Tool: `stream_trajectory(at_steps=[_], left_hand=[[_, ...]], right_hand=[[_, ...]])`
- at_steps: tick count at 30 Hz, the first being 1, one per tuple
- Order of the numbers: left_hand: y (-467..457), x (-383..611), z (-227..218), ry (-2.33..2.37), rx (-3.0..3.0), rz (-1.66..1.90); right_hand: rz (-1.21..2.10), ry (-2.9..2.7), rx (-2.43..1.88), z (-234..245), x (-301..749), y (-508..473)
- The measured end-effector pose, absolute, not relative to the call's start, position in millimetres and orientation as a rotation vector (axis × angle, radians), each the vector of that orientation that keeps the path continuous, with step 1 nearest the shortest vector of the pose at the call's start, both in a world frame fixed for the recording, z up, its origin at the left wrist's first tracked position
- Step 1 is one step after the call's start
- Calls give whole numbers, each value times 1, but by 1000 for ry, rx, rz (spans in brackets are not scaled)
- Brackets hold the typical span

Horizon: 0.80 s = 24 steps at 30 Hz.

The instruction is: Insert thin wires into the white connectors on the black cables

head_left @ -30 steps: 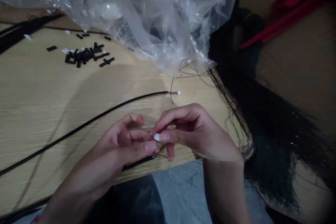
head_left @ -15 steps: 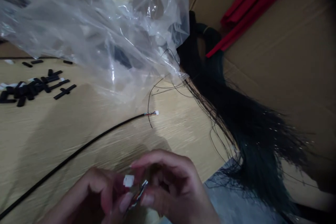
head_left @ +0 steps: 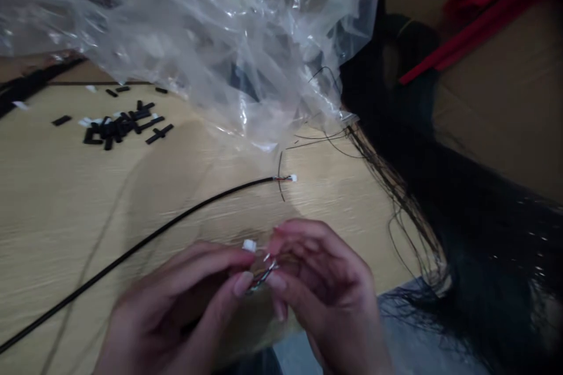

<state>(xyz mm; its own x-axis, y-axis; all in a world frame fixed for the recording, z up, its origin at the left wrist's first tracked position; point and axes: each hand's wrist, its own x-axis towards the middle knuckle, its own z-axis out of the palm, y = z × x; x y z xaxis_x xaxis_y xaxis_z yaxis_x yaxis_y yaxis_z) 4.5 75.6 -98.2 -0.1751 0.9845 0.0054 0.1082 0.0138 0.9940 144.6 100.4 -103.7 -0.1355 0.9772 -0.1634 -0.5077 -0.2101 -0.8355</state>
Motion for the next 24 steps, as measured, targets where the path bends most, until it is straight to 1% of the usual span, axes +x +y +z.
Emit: stream_trajectory(at_steps=[4, 9, 14, 18, 24], left_hand=[[75, -4, -78, 1307, 1251, 1269], [60, -12, -61, 1256, 1177, 1349], [46, -20, -40, 1181, 1246, 1366], [37, -29, -24, 1120, 1235, 1409], [24, -39, -9, 1033, 1215, 1512]], right_hand=[[1527, -788, -839, -93, 137, 93], [1481, -843, -755, -74, 126, 82], [1419, -876, -641, -51, 116, 68], [1393, -907, -550, -35, 107, 57], [1387, -1003, -541, -20, 91, 45]])
